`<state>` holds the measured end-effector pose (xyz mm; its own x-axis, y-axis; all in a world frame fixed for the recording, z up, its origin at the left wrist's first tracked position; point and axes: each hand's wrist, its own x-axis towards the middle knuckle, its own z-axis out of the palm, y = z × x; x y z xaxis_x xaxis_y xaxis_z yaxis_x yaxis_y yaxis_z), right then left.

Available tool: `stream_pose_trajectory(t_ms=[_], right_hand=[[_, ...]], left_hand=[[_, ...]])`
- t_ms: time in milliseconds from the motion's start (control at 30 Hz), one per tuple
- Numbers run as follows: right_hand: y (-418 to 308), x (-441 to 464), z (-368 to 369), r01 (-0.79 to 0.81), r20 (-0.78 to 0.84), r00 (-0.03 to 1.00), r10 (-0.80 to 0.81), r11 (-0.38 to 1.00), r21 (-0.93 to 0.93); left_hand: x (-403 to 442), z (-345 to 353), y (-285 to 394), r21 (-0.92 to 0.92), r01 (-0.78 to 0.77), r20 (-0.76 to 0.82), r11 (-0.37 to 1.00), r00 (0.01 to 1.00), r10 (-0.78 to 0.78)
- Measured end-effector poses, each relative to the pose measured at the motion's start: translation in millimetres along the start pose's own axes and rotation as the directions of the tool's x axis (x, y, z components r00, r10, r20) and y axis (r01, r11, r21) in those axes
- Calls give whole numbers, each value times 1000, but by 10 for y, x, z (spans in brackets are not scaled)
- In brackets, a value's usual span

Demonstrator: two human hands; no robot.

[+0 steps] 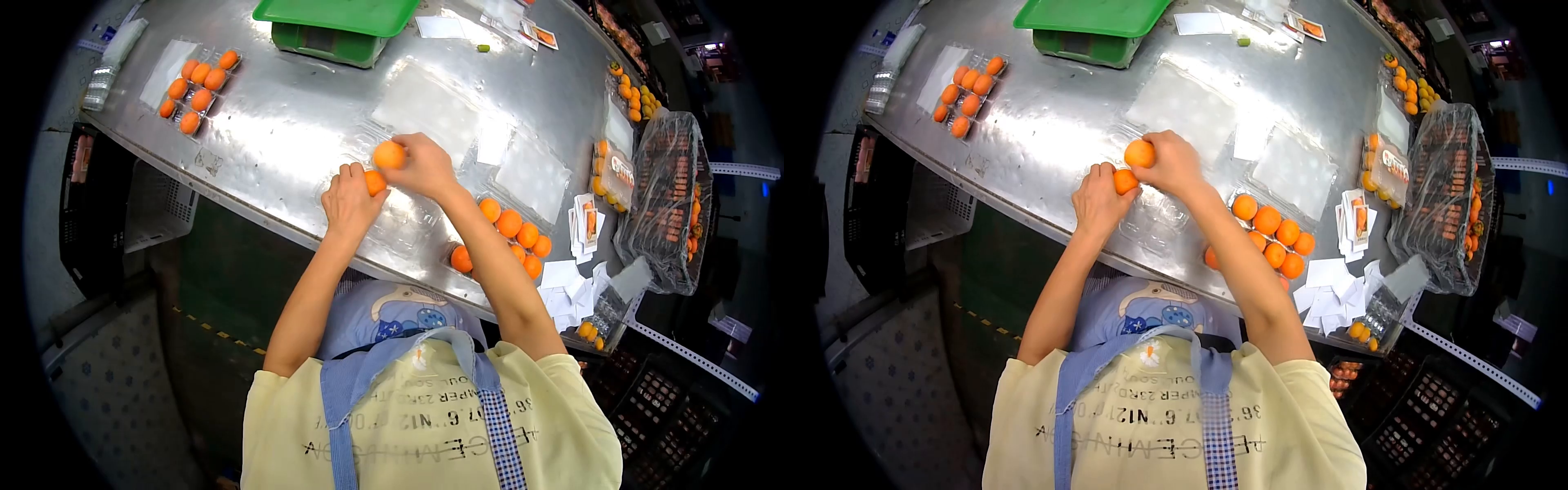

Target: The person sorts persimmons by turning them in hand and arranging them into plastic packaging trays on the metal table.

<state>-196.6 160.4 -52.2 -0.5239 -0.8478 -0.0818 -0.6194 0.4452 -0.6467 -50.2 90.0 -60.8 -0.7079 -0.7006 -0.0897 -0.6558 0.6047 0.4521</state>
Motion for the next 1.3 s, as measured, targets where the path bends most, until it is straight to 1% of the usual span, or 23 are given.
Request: stream_pose_trajectory(t_ms=[33,67,133,200,267,333,467,533,633,667,733,833,867,900,967,1000,1033,1067,1100,1133,1200,1267,1300], right_hand=[[2,-54,-37,-61,-21,998,64,990,125],[35,-110,-72,-106,16,994,107,935,339],[132,-237,-153,-193,112,980,162,683,704],[214,-409,-252,-262,176,963,205,551,792],[263,-595,-329,-306,220,946,239,422,854],[262,-759,-395,-324,249,933,259,306,895],[305,-966,-409,-311,235,940,248,334,890],[393,-1035,-355,-303,239,949,208,377,875],[364,-1137,-356,-297,233,948,215,341,892],[380,-1174,-346,-303,249,944,218,262,916],[435,-1262,-328,-308,281,934,220,100,946],[418,-1412,-350,-257,266,944,194,-73,964],[425,-1467,-359,-245,257,947,194,-83,966],[440,-1528,-370,-233,247,949,195,-94,968],[491,-1670,-375,-195,218,953,212,-121,973],[545,-1734,-378,-170,197,955,223,-133,976],[584,-1783,-392,-145,175,957,232,-142,979],[593,-1834,-420,-119,128,956,263,-49,992],[583,-1887,-453,-96,79,954,289,45,994],[559,-1933,-482,-74,28,950,310,138,988],[418,-1996,-546,43,-138,957,256,342,939],[282,-2052,-612,134,-290,940,181,585,800],[227,-2085,-643,158,-356,925,134,715,681]], left_hand=[[-4,33,-22,14,-34,-31,999,999,34],[-8,47,-33,30,-67,-60,997,996,69],[-21,36,-22,12,-90,-105,996,990,91],[-29,44,-12,-4,-121,-149,993,982,119],[-13,61,-53,-19,-159,-195,987,969,152],[1,52,-80,3,-189,-174,982,967,187],[13,61,-121,-28,-251,-140,968,959,245],[-7,64,-70,9,-218,-107,976,970,218],[-38,53,-7,93,-213,-99,973,970,222],[-46,47,6,125,-219,-102,968,967,233],[-55,112,-34,130,-303,-215,944,921,325],[-100,29,0,97,-391,-322,915,858,401],[-132,-49,49,77,-416,-347,906,841,416],[-167,-138,125,-100,-385,-357,917,875,328],[-259,-310,273,-442,-287,-318,850,936,150],[-295,-338,299,-693,-195,-197,694,977,78],[-323,-364,309,-875,-68,-55,479,998,40],[-362,-397,330,-970,83,94,228,995,40],[-426,-454,379,-964,260,264,61,961,79],[-474,-428,383,-925,377,363,-46,912,190],[-567,-334,363,-763,614,494,-204,756,429],[-690,-248,472,-755,655,607,31,680,413],[-759,-227,540,-762,637,625,117,674,394]])
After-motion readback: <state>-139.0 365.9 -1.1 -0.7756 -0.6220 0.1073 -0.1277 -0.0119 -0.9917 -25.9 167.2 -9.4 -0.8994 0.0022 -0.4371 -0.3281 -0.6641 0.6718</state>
